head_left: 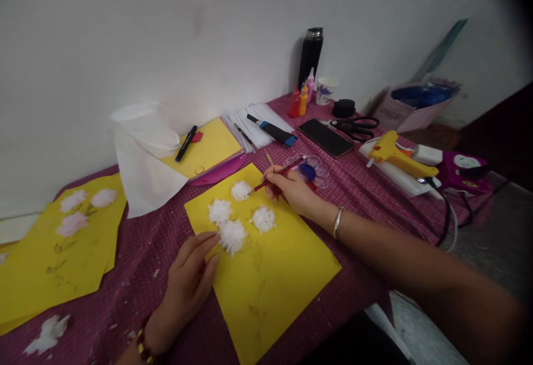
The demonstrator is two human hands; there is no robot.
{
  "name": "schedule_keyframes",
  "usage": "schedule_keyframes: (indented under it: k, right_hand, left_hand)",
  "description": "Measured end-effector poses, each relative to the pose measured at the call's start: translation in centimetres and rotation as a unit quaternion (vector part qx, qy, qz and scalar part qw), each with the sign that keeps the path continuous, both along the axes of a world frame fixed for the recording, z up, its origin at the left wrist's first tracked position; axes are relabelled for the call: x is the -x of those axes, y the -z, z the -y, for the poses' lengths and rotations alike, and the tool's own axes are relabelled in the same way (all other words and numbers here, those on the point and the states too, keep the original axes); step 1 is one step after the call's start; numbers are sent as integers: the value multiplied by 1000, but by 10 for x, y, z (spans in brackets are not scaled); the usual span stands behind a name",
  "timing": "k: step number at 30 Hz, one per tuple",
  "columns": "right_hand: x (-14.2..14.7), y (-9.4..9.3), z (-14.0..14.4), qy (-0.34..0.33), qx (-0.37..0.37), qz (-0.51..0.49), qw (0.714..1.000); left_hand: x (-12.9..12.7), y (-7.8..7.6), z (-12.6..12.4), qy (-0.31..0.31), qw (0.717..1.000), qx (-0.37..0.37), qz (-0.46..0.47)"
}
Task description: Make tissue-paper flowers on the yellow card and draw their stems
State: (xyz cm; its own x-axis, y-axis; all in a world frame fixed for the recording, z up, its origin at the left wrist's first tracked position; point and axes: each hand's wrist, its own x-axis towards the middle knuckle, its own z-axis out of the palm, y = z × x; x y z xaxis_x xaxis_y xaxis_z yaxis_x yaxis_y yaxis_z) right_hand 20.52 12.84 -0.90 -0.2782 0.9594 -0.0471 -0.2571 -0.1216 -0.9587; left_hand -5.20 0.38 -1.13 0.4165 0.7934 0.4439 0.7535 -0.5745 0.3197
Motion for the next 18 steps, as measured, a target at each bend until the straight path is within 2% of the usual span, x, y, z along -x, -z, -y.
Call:
schedule_keyframes:
  k: [2, 6, 13, 18]
  right_hand:
    - [-6, -2, -3, 11, -3, 2, 1000]
    - [-11, -3, -3, 21, -14, 20, 999]
    - [-1, -3, 10, -26, -19, 45, 998]
    - [0, -1, 11, -35, -23, 65, 997]
  left_hand:
    - [2, -7, 5, 17, 999, -10, 44]
    - [5, -13, 9, 75, 993, 60, 65]
    - [11, -1, 2, 2, 976, 152, 154]
    - [8, 2, -10, 5, 969, 217, 120]
